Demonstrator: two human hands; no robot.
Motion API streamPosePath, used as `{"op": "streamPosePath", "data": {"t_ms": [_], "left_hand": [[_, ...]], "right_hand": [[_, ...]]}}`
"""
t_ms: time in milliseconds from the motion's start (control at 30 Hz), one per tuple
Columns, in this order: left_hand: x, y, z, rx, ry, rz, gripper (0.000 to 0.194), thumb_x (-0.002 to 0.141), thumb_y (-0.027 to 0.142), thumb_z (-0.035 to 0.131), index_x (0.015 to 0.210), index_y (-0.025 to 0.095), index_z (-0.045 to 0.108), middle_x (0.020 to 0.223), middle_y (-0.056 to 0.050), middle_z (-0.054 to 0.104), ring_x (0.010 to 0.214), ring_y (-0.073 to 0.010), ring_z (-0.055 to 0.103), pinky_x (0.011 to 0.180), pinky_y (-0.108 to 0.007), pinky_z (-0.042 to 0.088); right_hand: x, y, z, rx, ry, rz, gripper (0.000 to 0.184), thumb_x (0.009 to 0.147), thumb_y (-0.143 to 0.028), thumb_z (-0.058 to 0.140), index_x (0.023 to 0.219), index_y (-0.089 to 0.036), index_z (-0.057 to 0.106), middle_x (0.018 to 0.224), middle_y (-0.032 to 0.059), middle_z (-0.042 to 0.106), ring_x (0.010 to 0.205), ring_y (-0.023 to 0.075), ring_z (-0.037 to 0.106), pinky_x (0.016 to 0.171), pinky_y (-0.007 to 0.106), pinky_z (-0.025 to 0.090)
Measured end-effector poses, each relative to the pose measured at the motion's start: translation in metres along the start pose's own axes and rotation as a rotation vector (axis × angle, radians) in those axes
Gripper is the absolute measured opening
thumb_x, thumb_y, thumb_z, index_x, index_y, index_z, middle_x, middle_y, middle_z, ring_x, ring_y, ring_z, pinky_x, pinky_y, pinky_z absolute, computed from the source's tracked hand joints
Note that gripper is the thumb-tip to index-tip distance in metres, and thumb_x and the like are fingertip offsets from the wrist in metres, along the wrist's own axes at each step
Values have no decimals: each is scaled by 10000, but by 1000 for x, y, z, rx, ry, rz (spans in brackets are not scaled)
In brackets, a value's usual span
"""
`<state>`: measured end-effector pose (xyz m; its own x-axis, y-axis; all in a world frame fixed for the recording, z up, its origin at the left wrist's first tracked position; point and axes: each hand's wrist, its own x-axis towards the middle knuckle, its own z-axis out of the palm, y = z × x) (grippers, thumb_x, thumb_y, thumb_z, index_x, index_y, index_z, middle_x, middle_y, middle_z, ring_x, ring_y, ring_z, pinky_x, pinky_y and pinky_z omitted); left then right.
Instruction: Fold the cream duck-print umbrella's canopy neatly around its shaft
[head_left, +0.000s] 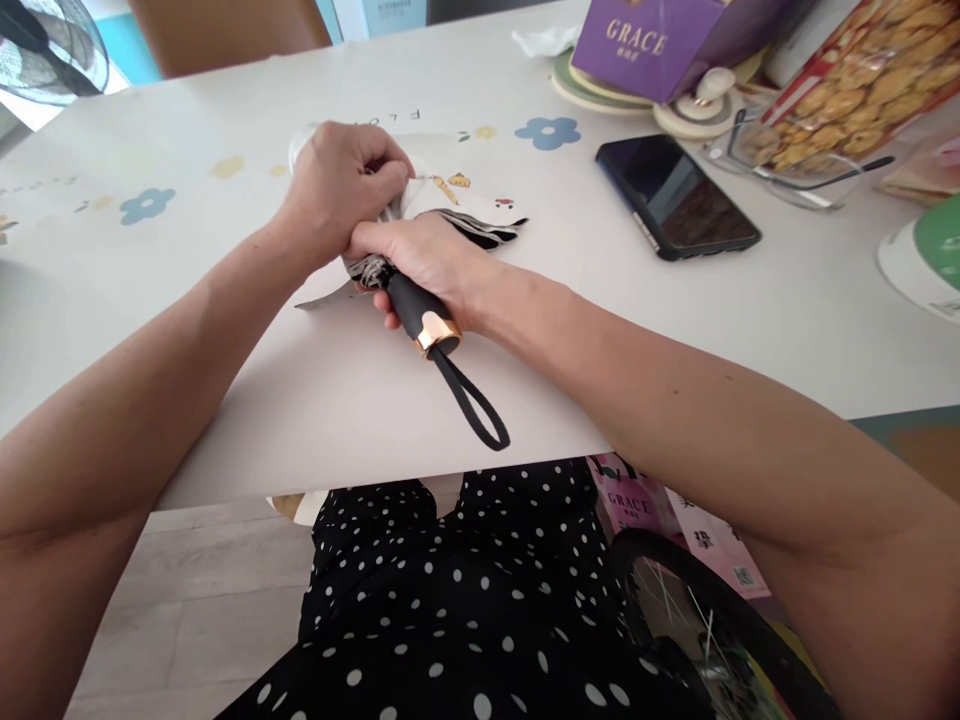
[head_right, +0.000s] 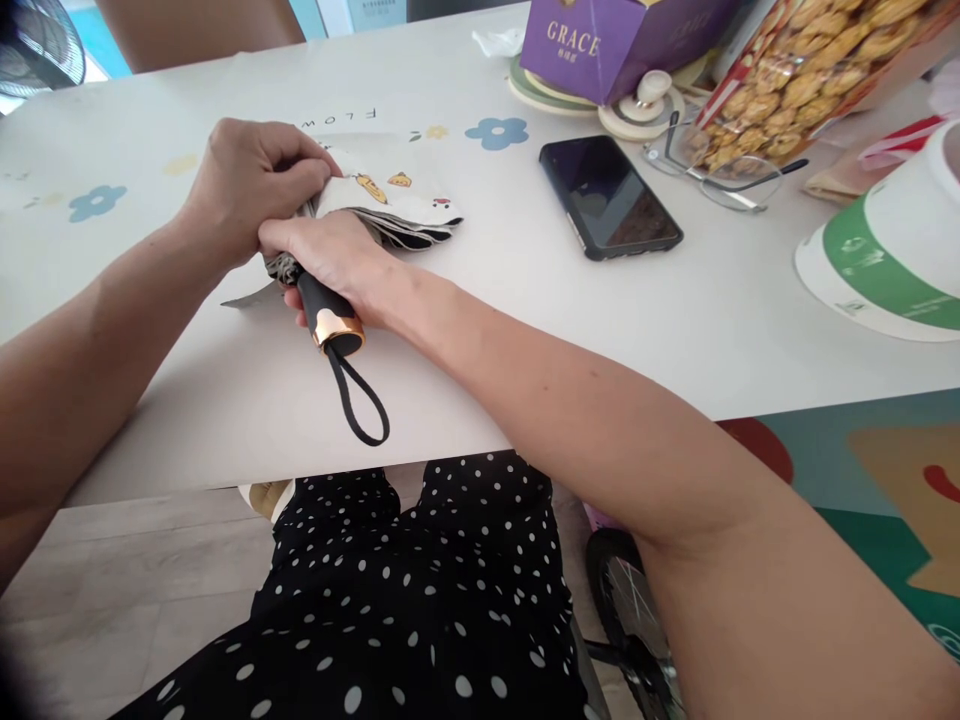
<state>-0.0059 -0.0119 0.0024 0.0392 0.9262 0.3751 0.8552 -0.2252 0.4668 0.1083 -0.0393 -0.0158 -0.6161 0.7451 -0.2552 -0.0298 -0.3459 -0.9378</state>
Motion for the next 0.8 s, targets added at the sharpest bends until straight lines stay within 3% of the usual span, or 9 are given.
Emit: {"op": "streamPosePath", "data": {"t_ms": [500, 800], "left_hand": [[0, -3, 1, -1, 4, 11, 207, 682, 204, 462, 696, 211, 669, 670, -10, 605, 591, -126, 459, 569, -273, 386], [0, -2, 1, 3, 2, -7, 206, 671, 192, 455, 685, 222, 658, 677, -6, 612, 605, -133, 471, 591, -278, 404]], "right_hand": [[0, -1, 1, 7, 7, 7, 141, 692, -183, 580, 672, -173, 441, 598, 16, 506, 448, 115, 504, 339, 222, 445], [0, -1, 1, 4, 25, 22, 125, 694, -164, 574, 677, -164, 450, 533, 0, 487, 446, 110, 503, 327, 197, 429]]}}
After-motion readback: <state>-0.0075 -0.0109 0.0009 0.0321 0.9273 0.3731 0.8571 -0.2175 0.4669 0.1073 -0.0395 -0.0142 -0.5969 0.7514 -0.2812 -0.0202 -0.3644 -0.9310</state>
